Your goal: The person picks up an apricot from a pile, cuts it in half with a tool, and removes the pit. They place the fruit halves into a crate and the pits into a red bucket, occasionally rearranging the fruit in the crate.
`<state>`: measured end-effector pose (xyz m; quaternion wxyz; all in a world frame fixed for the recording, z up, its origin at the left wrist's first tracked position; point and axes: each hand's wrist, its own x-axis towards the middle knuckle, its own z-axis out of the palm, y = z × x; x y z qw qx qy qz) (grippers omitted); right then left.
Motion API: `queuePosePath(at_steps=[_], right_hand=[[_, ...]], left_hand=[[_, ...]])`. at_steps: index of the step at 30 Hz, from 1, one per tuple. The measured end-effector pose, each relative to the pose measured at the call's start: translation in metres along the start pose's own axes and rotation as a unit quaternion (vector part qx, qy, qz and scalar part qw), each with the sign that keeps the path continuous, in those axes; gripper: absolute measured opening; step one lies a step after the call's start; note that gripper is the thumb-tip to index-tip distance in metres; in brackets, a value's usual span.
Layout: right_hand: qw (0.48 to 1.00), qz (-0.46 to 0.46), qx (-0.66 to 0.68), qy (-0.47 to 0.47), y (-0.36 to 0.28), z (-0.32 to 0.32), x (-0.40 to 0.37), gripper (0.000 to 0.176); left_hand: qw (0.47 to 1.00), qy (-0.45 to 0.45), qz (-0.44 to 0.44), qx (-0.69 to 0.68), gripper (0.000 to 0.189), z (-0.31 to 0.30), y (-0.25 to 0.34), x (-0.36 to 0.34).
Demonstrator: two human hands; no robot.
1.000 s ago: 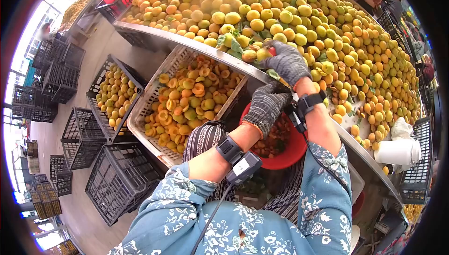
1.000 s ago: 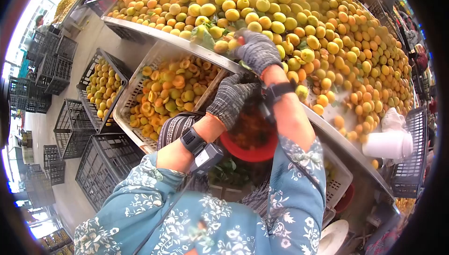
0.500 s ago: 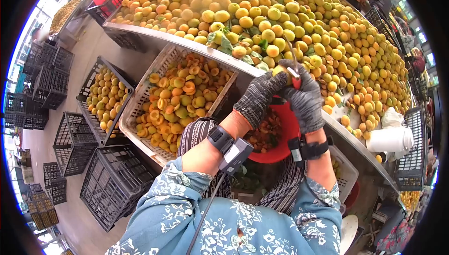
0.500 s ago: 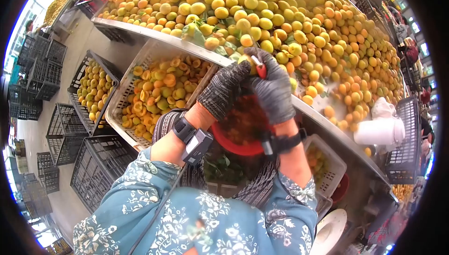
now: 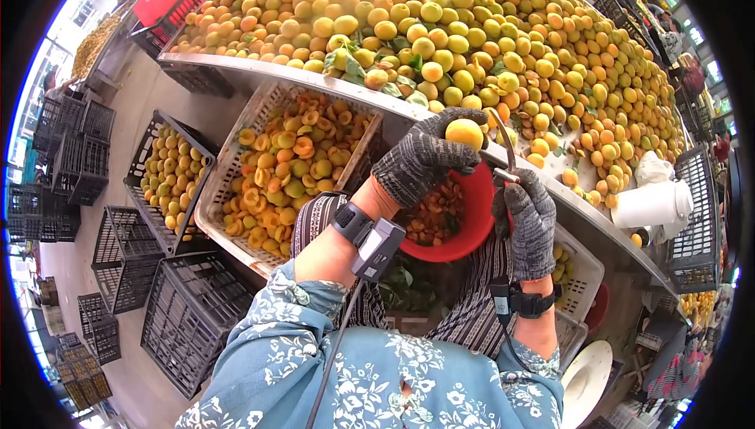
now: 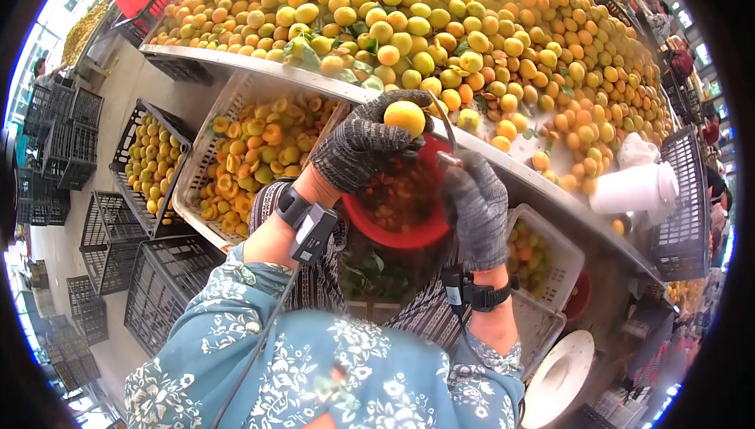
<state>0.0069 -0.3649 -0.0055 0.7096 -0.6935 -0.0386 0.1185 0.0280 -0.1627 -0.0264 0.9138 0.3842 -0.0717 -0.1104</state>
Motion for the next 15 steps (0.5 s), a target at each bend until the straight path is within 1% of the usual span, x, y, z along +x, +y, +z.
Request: queuePosePath(at_steps=[1, 2, 4, 6, 8, 9, 11, 12, 14, 15], right_hand=[[1.000, 0.009, 0.003, -0.009, 0.002, -0.002, -0.001, 0.029], [1.000, 0.009, 0.004, -0.009, 0.002, -0.001, -0.002, 0.029], [0.999, 0.014, -0.021, -0.025, 0.002, 0.003, -0.003, 0.030], [0.999, 0.014, -0.011, -0.032, 0.006, 0.004, -0.004, 0.031], [0.999, 0.014, 0.004, -0.041, 0.008, 0.005, -0.006, 0.031], [0.999, 0.014, 0.006, -0.041, 0.009, 0.006, -0.006, 0.031], [0.999, 0.015, 0.006, -0.051, 0.007, 0.007, -0.007, 0.030], [0.999, 0.015, 0.006, -0.050, 0.006, 0.007, -0.007, 0.030], [0.998, 0.045, 0.009, -0.038, 0.003, 0.009, -0.008, 0.029], [0.998, 0.046, 0.010, -0.038, 0.005, 0.009, -0.008, 0.029]], left_hand=[[0.999, 0.008, 0.006, 0.040, 0.056, 0.001, 0.000, -0.001], [0.997, 0.017, 0.013, 0.080, 0.055, 0.002, 0.001, -0.001], [0.996, 0.028, 0.024, 0.085, 0.053, -0.002, -0.004, 0.000], [0.994, 0.040, 0.035, 0.090, 0.052, -0.003, -0.003, -0.001], [0.996, 0.034, -0.002, 0.084, 0.050, 0.000, 0.005, -0.004], [0.996, 0.034, -0.004, 0.085, 0.050, 0.002, 0.005, -0.004], [1.000, -0.001, -0.005, -0.022, 0.048, 0.005, 0.003, -0.003], [1.000, -0.002, -0.006, -0.022, 0.048, 0.005, 0.003, -0.002], [0.998, -0.054, 0.001, -0.030, 0.042, 0.002, 0.004, -0.001], [0.998, -0.053, 0.000, -0.030, 0.042, 0.001, 0.002, -0.001]])
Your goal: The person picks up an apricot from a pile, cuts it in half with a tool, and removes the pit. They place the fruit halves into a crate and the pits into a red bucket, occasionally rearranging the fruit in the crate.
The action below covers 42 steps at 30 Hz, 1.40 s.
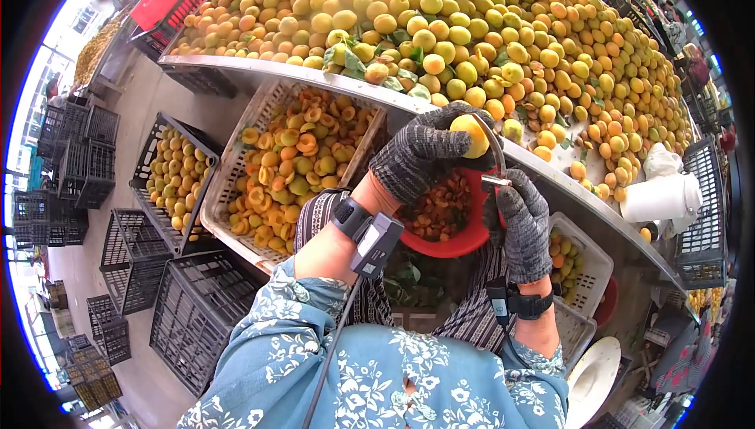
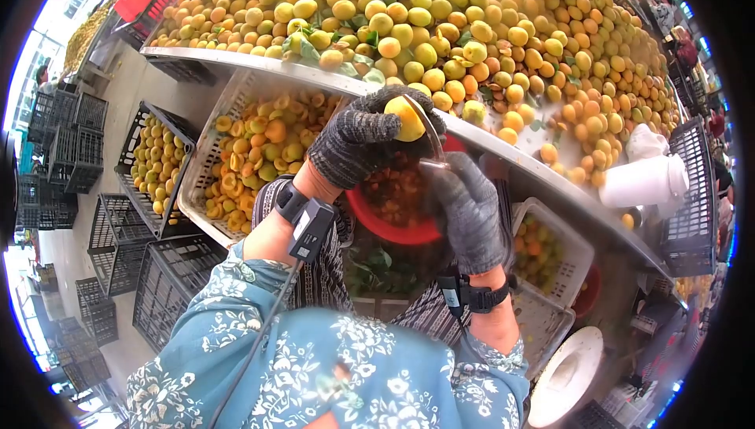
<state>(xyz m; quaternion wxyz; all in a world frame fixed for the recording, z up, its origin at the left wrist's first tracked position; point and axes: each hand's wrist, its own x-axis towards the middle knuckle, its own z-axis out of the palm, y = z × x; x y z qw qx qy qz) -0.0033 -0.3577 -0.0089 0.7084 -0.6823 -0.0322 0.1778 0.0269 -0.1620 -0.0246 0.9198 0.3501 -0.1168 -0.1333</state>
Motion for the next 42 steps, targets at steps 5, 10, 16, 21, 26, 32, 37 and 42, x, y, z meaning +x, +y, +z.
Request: queuePosePath(at_steps=[5, 10, 16, 21, 26, 32, 37, 42], right_hand=[[0.997, -0.034, 0.071, 0.025, 0.014, 0.009, 0.006, 0.023], [0.998, -0.023, 0.035, 0.048, 0.015, 0.019, 0.011, 0.022], [0.990, 0.004, 0.114, 0.079, 0.034, 0.026, 0.011, 0.020], [0.981, -0.159, 0.017, 0.105, 0.046, 0.029, 0.034, 0.017], [0.994, -0.029, 0.087, 0.051, 0.028, 0.018, 0.032, 0.017], [0.990, -0.026, -0.028, 0.135, 0.027, 0.027, 0.018, 0.019], [0.984, -0.013, 0.134, 0.115, 0.027, 0.040, 0.012, 0.017], [0.972, 0.086, 0.192, 0.102, 0.026, 0.045, -0.004, 0.019]], left_hand=[[0.997, 0.025, 0.014, -0.073, 0.055, -0.001, -0.013, 0.001], [0.999, 0.011, 0.002, -0.051, 0.041, 0.003, -0.011, 0.002], [0.994, 0.070, -0.017, -0.085, 0.034, -0.008, -0.028, 0.001], [0.976, 0.146, -0.030, -0.158, 0.034, -0.004, -0.045, 0.005], [0.990, 0.133, -0.023, -0.045, 0.030, 0.007, -0.031, 0.006], [0.921, 0.097, 0.109, 0.361, 0.032, -0.002, -0.034, 0.005], [0.874, 0.139, 0.181, 0.428, 0.025, -0.023, -0.054, 0.007], [0.943, 0.201, 0.105, 0.243, 0.021, -0.018, -0.035, 0.015]])
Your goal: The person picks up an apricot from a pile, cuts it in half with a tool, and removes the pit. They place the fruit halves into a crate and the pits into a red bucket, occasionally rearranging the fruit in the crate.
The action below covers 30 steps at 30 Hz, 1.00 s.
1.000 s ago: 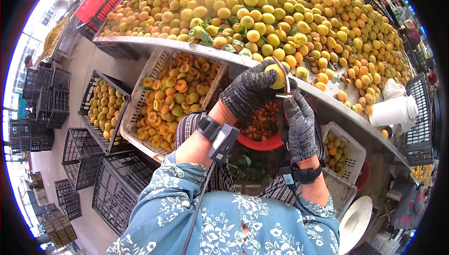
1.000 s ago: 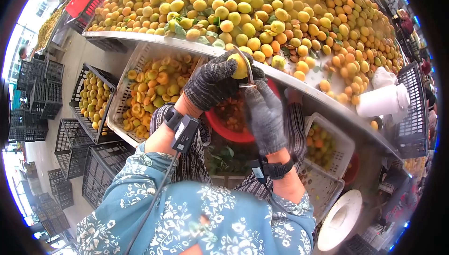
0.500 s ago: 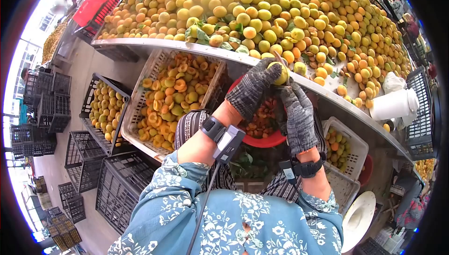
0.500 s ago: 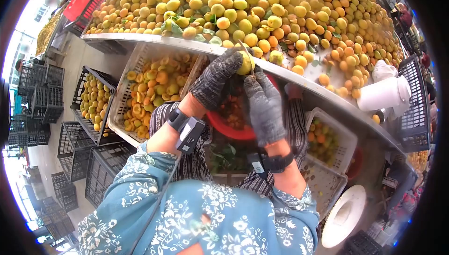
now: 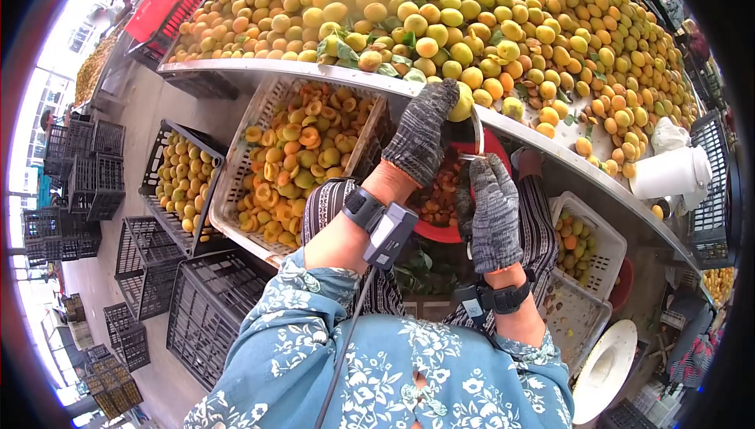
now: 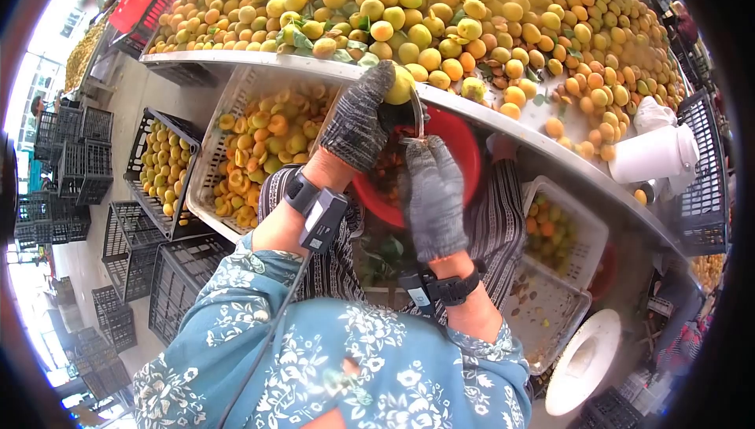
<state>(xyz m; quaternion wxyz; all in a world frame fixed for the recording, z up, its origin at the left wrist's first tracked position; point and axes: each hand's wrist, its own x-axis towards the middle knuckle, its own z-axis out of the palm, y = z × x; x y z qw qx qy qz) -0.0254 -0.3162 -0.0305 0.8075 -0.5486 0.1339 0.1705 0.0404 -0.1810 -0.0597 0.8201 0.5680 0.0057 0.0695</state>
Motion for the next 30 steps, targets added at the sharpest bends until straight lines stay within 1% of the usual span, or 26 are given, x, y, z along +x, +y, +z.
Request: queuePosePath(at_steps=[1, 2, 3, 5, 6, 8, 9, 11, 12, 14, 15, 16, 17, 18, 19, 20, 21, 22, 23, 24, 25, 26, 27, 28, 29, 30], right_hand=[[1.000, -0.004, -0.001, -0.010, -0.002, -0.001, 0.002, 0.019], [1.000, -0.007, -0.002, -0.020, -0.003, -0.002, 0.003, 0.020], [1.000, -0.007, -0.002, -0.019, -0.004, -0.001, 0.003, 0.020], [0.996, -0.035, -0.085, 0.002, -0.007, 0.002, 0.004, 0.019], [0.996, -0.035, -0.085, 0.002, -0.005, 0.002, 0.007, 0.019], [0.994, -0.077, -0.077, 0.003, 0.007, -0.002, 0.019, 0.021], [0.994, -0.077, -0.077, 0.003, 0.011, -0.003, 0.027, 0.021], [0.987, -0.147, -0.052, -0.031, 0.014, -0.006, 0.040, 0.023], [0.987, -0.148, -0.051, -0.030, 0.008, -0.004, 0.039, 0.023], [0.994, -0.097, -0.034, -0.033, -0.008, 0.001, 0.035, 0.022], [0.995, -0.085, -0.039, -0.025, -0.009, 0.000, 0.034, 0.019], [0.995, -0.086, -0.040, -0.025, -0.005, -0.006, 0.038, 0.019], [0.988, -0.118, -0.100, -0.020, 0.005, -0.015, 0.043, 0.019], [0.976, -0.147, -0.159, -0.016, 0.004, -0.012, 0.040, 0.018], [0.996, -0.065, -0.065, 0.003, -0.004, -0.003, 0.027, 0.018], [0.996, -0.063, -0.065, 0.004, -0.002, -0.003, 0.027, 0.018], [0.992, -0.096, -0.086, -0.008, 0.001, -0.004, 0.027, 0.018], [0.986, -0.131, -0.106, -0.020, 0.003, -0.005, 0.027, 0.018], [0.986, -0.132, -0.105, -0.019, 0.004, -0.003, 0.027, 0.018], [0.993, -0.106, -0.057, -0.015, 0.007, -0.001, 0.028, 0.018], [0.997, -0.079, -0.008, -0.010, 0.009, 0.001, 0.028, 0.019], [0.997, -0.079, -0.007, -0.010, 0.011, 0.001, 0.030, 0.019], [0.995, -0.097, 0.012, -0.029, 0.012, 0.002, 0.035, 0.020], [0.992, -0.114, 0.030, -0.046, 0.014, 0.001, 0.040, 0.022], [0.989, -0.139, -0.020, -0.045, 0.020, -0.005, 0.047, 0.024], [0.989, -0.140, -0.020, -0.044, 0.016, -0.006, 0.046, 0.024]], left_hand=[[0.988, 0.022, -0.061, -0.137, 0.023, 0.003, -0.001, 0.000], [0.954, 0.044, -0.121, -0.271, 0.024, 0.006, -0.002, 0.000], [0.954, 0.043, -0.122, -0.271, 0.024, 0.006, 0.000, -0.001], [0.935, -0.018, -0.150, -0.321, 0.029, 0.005, 0.003, -0.004], [0.935, -0.018, -0.150, -0.321, 0.029, 0.005, 0.003, -0.006], [0.898, -0.104, -0.246, -0.349, 0.034, 0.004, 0.002, -0.009], [0.898, -0.104, -0.246, -0.350, 0.034, 0.006, 0.000, -0.009], [0.891, -0.072, -0.243, -0.376, 0.038, 0.011, -0.005, -0.010], [0.891, -0.072, -0.243, -0.375, 0.038, 0.011, -0.007, -0.008], [0.913, -0.048, -0.211, -0.346, 0.037, 0.008, -0.007, -0.002], [0.913, -0.050, -0.210, -0.346, 0.037, 0.009, 0.001, -0.001], [0.972, -0.055, -0.126, -0.188, 0.034, 0.008, 0.011, 0.000], [0.998, -0.055, -0.037, -0.024, 0.031, 0.008, 0.016, -0.001], [0.998, -0.053, -0.037, -0.025, 0.031, 0.008, 0.015, -0.002], [0.994, -0.067, -0.052, -0.068, 0.030, 0.008, 0.012, -0.003], [0.988, -0.081, -0.068, -0.110, 0.028, 0.008, 0.009, -0.004], [0.988, -0.081, -0.070, -0.111, 0.028, 0.006, 0.006, -0.004], [0.996, -0.076, -0.030, -0.047, 0.027, 0.004, 0.002, -0.003], [0.997, -0.071, 0.011, 0.017, 0.027, 0.002, -0.002, -0.002], [0.997, -0.071, 0.011, 0.018, 0.027, 0.003, -0.007, -0.003], [0.995, -0.047, -0.046, -0.069, 0.027, 0.008, -0.012, -0.004], [0.983, -0.021, -0.102, -0.154, 0.026, 0.009, -0.017, -0.006], [0.983, -0.021, -0.101, -0.153, 0.026, 0.012, -0.010, -0.010], [0.963, 0.004, -0.171, -0.206, 0.026, 0.016, -0.002, -0.014], [0.935, 0.028, -0.241, -0.258, 0.025, 0.020, 0.003, -0.017], [0.935, 0.027, -0.242, -0.258, 0.025, 0.018, 0.001, -0.016]])
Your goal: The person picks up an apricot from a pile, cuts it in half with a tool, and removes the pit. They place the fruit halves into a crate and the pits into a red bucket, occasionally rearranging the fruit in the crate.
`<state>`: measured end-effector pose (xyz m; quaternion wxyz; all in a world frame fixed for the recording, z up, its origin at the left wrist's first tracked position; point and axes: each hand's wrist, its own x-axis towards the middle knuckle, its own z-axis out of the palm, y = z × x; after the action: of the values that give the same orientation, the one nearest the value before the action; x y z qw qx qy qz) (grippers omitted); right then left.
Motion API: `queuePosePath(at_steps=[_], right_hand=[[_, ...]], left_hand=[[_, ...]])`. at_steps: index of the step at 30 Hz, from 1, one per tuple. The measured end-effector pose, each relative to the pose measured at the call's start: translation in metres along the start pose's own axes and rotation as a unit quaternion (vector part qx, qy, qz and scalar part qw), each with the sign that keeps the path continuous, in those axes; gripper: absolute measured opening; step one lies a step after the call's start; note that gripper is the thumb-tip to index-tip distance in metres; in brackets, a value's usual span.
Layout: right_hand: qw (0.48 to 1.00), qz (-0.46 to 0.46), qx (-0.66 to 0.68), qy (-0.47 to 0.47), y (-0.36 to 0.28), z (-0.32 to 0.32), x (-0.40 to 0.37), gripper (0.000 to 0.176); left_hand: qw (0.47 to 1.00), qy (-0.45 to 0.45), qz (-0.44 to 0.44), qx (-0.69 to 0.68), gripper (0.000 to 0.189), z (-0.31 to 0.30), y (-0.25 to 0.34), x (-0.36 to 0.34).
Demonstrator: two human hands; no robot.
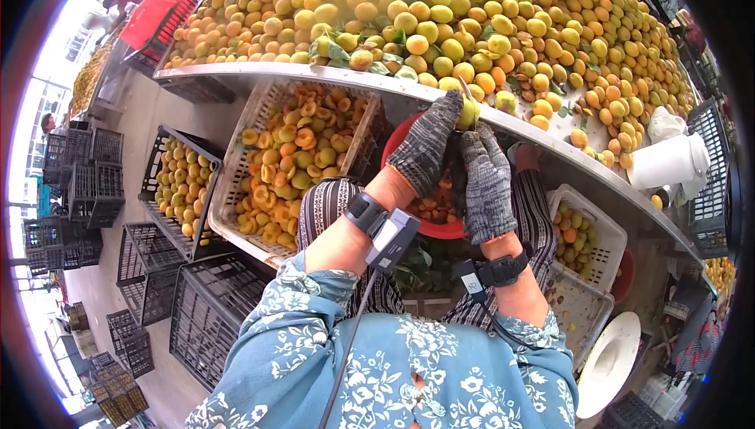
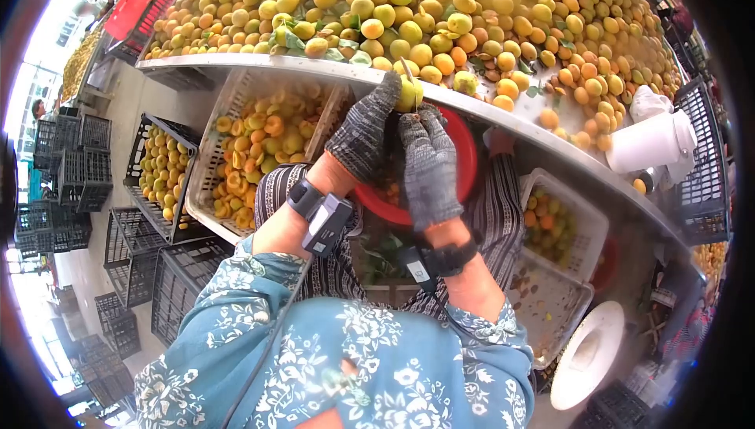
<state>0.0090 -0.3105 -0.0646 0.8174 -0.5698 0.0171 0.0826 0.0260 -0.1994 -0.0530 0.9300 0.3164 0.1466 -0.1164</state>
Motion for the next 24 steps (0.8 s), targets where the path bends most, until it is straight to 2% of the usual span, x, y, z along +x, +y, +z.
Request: queuePosePath(at_steps=[2, 3, 4, 5, 6, 7, 11, 12, 14, 15, 16, 18, 19, 20, 22, 23, 24], right_hand=[[0.999, -0.005, -0.042, -0.020, -0.013, 0.000, -0.002, 0.024], [0.999, -0.007, -0.042, -0.019, -0.021, 0.001, -0.004, 0.024], [0.998, 0.039, -0.038, -0.006, -0.027, 0.002, -0.007, 0.021], [0.996, 0.087, -0.034, 0.009, -0.029, 0.003, -0.010, 0.019], [0.995, 0.090, -0.036, 0.008, -0.027, 0.002, -0.011, 0.019], [0.997, 0.075, -0.026, 0.015, -0.023, 0.002, -0.012, 0.018], [0.997, 0.065, 0.029, 0.030, -0.023, 0.011, -0.019, 0.015], [0.997, 0.065, 0.029, 0.030, -0.024, 0.015, -0.020, 0.015], [0.991, 0.106, 0.061, 0.054, -0.025, 0.021, -0.021, 0.017], [0.997, 0.068, -0.004, 0.046, -0.010, 0.015, -0.015, 0.017], [0.997, 0.069, -0.004, 0.047, 0.002, 0.011, -0.012, 0.017], [0.988, -0.067, -0.134, 0.044, 0.012, 0.010, -0.009, 0.020], [0.995, -0.024, -0.086, 0.042, 0.009, 0.009, -0.008, 0.028], [0.995, -0.021, -0.085, 0.043, 0.004, 0.007, -0.010, 0.028], [0.997, 0.083, -0.005, 0.001, -0.008, 0.003, -0.013, 0.033], [0.997, 0.078, 0.004, 0.015, -0.010, 0.005, -0.016, 0.032], [0.997, 0.078, 0.003, 0.015, -0.008, 0.004, -0.016, 0.032]], left_hand=[[0.972, -0.066, 0.124, 0.187, 0.026, -0.009, 0.000, 0.007], [0.967, -0.093, 0.140, 0.190, 0.028, -0.008, 0.002, 0.011], [0.967, -0.093, 0.141, 0.189, 0.028, -0.007, 0.003, 0.013], [0.949, -0.090, 0.181, 0.240, 0.028, -0.008, 0.001, 0.014], [0.928, -0.085, 0.219, 0.290, 0.028, -0.004, 0.001, 0.013], [0.933, -0.074, 0.223, 0.272, 0.026, 0.002, 0.001, 0.006], [0.945, -0.058, 0.217, 0.239, 0.028, 0.001, -0.006, 0.009], [0.954, -0.045, 0.193, 0.223, 0.029, -0.004, -0.009, 0.013], [0.963, -0.031, 0.168, 0.207, 0.030, -0.012, -0.012, 0.023], [0.964, -0.020, 0.176, 0.197, 0.031, -0.016, -0.014, 0.030], [0.965, -0.009, 0.183, 0.186, 0.033, -0.015, -0.014, 0.031], [0.973, 0.015, 0.162, 0.164, 0.032, -0.007, -0.016, 0.024], [0.979, 0.039, 0.142, 0.143, 0.032, -0.005, -0.013, 0.021], [0.979, 0.041, 0.140, 0.144, 0.032, -0.007, -0.014, 0.020], [0.997, 0.004, 0.054, 0.062, 0.033, -0.009, -0.012, 0.020], [0.997, 0.003, 0.054, 0.061, 0.033, -0.009, -0.012, 0.020], [1.000, 0.002, 0.011, 0.029, 0.034, -0.006, -0.010, 0.016]])
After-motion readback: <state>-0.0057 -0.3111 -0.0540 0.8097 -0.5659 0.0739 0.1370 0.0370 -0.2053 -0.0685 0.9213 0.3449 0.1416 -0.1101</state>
